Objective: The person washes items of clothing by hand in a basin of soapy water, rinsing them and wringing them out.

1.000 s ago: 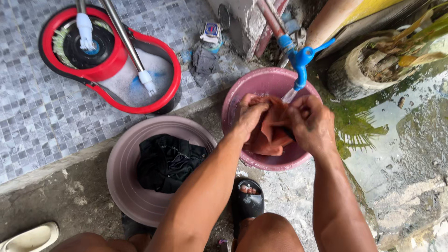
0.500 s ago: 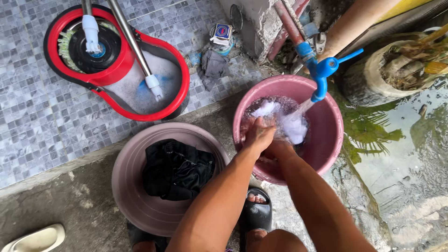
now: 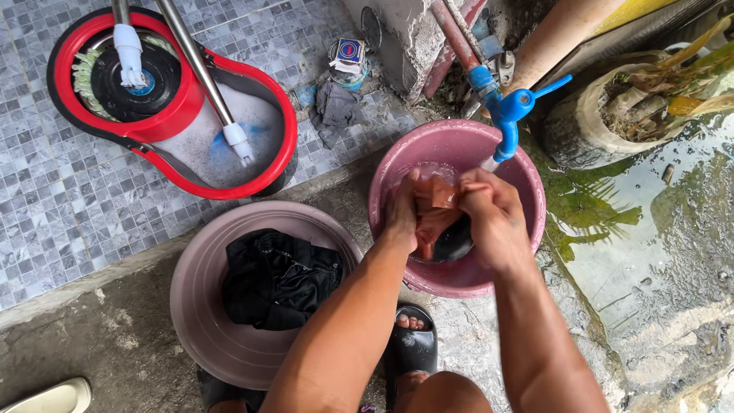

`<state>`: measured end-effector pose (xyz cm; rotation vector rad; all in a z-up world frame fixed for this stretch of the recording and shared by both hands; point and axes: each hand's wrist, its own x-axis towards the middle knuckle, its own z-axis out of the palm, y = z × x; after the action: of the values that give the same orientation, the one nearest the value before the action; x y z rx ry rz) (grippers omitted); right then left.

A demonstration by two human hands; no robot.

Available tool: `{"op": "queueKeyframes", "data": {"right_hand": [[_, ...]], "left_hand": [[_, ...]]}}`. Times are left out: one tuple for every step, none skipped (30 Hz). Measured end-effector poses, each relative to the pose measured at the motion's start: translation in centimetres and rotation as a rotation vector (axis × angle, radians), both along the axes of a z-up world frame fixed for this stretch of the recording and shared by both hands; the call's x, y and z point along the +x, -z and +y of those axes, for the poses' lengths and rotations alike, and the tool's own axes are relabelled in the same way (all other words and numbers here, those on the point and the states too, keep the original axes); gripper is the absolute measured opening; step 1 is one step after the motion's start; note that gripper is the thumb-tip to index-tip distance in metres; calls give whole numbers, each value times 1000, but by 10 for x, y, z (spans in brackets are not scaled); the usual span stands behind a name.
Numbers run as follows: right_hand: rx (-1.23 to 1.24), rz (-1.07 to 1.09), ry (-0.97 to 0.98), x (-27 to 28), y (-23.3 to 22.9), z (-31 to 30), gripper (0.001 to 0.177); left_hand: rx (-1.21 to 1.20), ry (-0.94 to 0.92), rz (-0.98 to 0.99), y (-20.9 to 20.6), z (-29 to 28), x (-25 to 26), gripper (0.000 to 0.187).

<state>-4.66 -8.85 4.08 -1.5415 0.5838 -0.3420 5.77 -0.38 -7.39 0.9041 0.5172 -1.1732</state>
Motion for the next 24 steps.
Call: {"op": "queueKeyframes", "data": {"right_hand": [[0, -1, -1, -1, -2, 8, 18], [28, -135, 25, -1, -1, 15, 8], [57, -269, 50, -1, 1, 21, 7], [58, -278, 48, 4, 4, 26, 7], [-59, -214, 99, 10, 10, 31, 12], [-180, -136, 153, 10, 14, 33, 18], [-182, -132, 154, 10, 18, 31, 18], [-494, -73, 166, 13, 20, 28, 18], [-807, -12, 173, 14, 21, 25, 19], [-808, -10, 172, 12, 18, 20, 19], [-776, 125, 80, 6, 12, 11, 18], [-740, 263, -12, 1, 8, 4, 17], [-741, 268, -12, -2, 7, 1, 17], [-736, 325, -69, -3, 8, -3, 18], [-730, 381, -125, -5, 12, -7, 22], [-726, 383, -122, -2, 23, -7, 22], [-638, 464, -238, 4, 37, -6, 26], [-548, 538, -354, 8, 51, -8, 32], [-494, 623, -488, 14, 68, -8, 32], [-560, 743, -601, 17, 88, -3, 32], [-639, 853, -713, 20, 107, 2, 31], [-701, 930, -790, 23, 127, 6, 31], [-763, 982, -793, 26, 144, 7, 31], [-815, 1011, -765, 31, 161, 10, 31]], "left_hand": [[0, -1, -1, -7, 1, -1, 60], [-98, -16, 56, -12, 2, -2, 60], [-196, -31, 113, -14, 2, -2, 60], [-195, -33, 104, -12, 1, -1, 60], [-326, -68, 2, -7, -3, -2, 49], [-458, -103, -88, 2, -11, -12, 39], [-588, -140, -180, 11, -18, -21, 29], [-716, -181, -274, 19, -24, -28, 23], [-843, -226, -370, 24, -28, -32, 21], [-844, -227, -368, 27, -26, -31, 21], [-756, -158, -299, 28, -21, -27, 20], [-666, -90, -226, 29, -15, -23, 22], [-574, -23, -155, 29, -9, -17, 26], [-495, 25, -124, 31, -6, -7, 26], [-422, 57, -116, 34, -6, 0, 30], [-349, 74, -160, 38, -10, 7, 36], [-293, 89, -203, 42, -16, 9, 43], [-251, 104, -260, 45, -19, 11, 52], [-124, 119, -301, 46, -17, 9, 61], [47, 169, -333, 45, -14, 7, 70], [349, 264, -368, 41, -10, 2, 86], [358, 260, -365, 34, -8, -1, 86], [414, 358, -445, 26, -8, -3, 85], [474, 458, -525, 18, -5, -5, 85]]}}
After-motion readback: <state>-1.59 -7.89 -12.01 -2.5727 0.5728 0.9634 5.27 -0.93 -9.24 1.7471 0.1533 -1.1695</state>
